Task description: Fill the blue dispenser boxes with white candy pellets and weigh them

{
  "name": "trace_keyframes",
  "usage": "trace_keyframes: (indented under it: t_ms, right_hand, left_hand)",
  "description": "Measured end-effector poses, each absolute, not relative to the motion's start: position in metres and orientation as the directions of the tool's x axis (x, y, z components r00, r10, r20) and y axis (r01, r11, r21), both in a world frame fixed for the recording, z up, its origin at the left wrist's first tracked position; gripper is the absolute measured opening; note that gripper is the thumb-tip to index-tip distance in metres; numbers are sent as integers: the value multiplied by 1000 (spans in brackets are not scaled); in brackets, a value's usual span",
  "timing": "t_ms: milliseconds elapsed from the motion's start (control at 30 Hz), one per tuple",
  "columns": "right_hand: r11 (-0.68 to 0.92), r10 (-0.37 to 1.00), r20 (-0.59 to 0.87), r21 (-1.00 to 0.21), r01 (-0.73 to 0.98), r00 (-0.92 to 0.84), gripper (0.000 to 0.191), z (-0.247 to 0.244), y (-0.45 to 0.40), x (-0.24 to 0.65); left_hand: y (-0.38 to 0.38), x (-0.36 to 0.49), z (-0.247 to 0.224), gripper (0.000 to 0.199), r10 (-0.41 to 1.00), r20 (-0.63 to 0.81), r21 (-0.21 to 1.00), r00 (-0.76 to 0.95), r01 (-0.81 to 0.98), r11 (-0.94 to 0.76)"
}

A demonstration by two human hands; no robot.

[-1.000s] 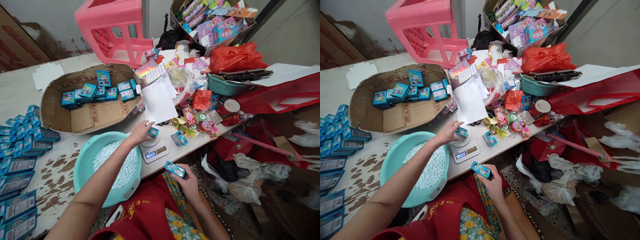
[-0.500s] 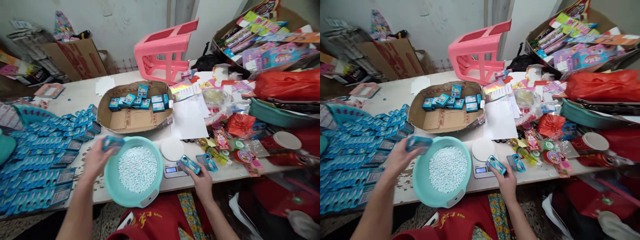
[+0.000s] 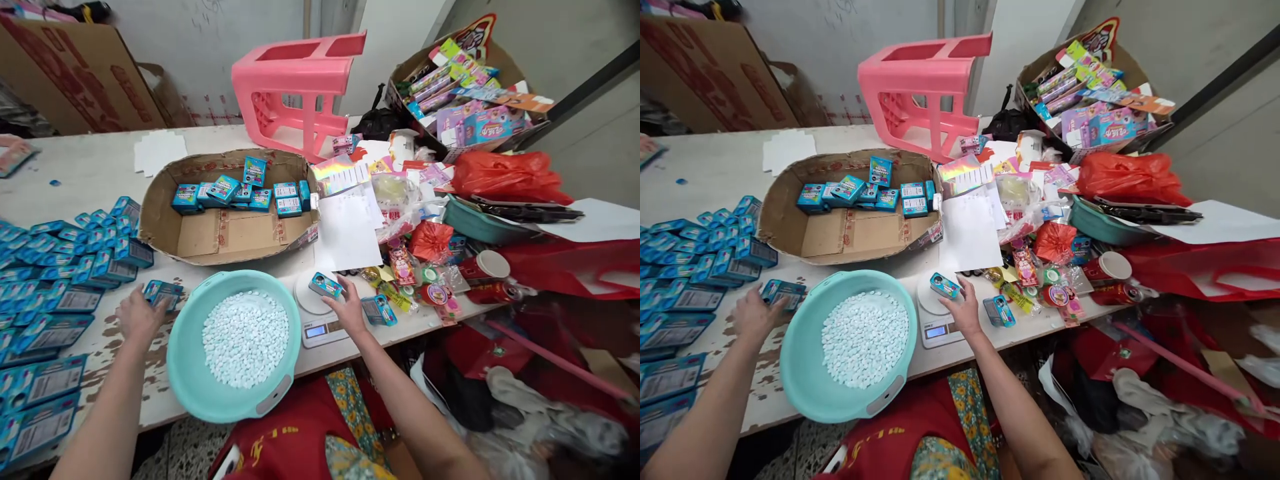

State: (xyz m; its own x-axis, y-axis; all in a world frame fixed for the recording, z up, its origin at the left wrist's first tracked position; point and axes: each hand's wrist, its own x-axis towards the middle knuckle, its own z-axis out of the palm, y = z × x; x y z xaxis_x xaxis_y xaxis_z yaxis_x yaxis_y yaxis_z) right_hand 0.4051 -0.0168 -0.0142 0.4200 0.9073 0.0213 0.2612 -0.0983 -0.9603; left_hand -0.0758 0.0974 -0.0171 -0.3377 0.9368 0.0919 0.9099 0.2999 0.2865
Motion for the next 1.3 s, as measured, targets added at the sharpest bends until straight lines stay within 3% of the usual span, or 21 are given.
trace_keyframes:
  t_ms: [67,133,200,300,367,533,667,733,833,900,1067,1200,1300]
  right_hand:
    - [-121,882,18,-957,263,470,65,-12,-34,409]
    - [-165,848,-11,-956,243,531,56,-9,-57,412]
    - [-230,803,-64,-951,209,593,47,-7,-81,412]
    - [-334,753,-160,-929,161,638,43,-8,-114,407]
    - [-383,750,-225,-915,130,622,41,-10,-130,400]
    - [-444,822,-391,-895,37,414,37,-8,-150,365]
    - [-573,815,-575,-818,-47,68,39,1,-148,333]
    - [-607,795,-606,-792,-65,-33,40,3,-146,322]
    - [-559,829,-559,-829,-25,-9,38,1,-146,318]
    - [-521,853,-519,-853,25,58,36,-2,-149,324]
    - [-452,868,-422,-890,63,263,36,-5,-135,354]
    - [-331,829,-165,-915,232,534,60,-2,-78,380]
    - [-243,850,-14,-897,369,527,62,6,-31,391]
  left_hand:
    - [77,-58,-8,42,919,300,309,-257,937,161]
    - [53,-28,-1,37,911,383,335,-155,942,19]
    - [28,13,-1,33,957,288,389,17,911,-134]
    - [-6,76,-11,29,948,-49,536,315,809,-242]
    - [-24,108,-20,31,878,-215,568,428,786,-244]
    - [-47,134,-27,23,778,-413,562,474,805,-192]
    - [-45,118,-18,9,721,-485,700,495,714,-19]
    - [-40,109,-10,3,700,-540,770,467,610,186]
    - [-33,99,-2,18,633,-658,750,408,275,602]
    - [-30,96,0,26,617,-684,677,389,23,736]
    - [-22,103,-3,32,631,-697,570,339,-272,776]
    - [-15,117,-11,37,613,-754,470,237,-458,755]
    - [-8,128,-11,29,551,-824,443,128,-461,769]
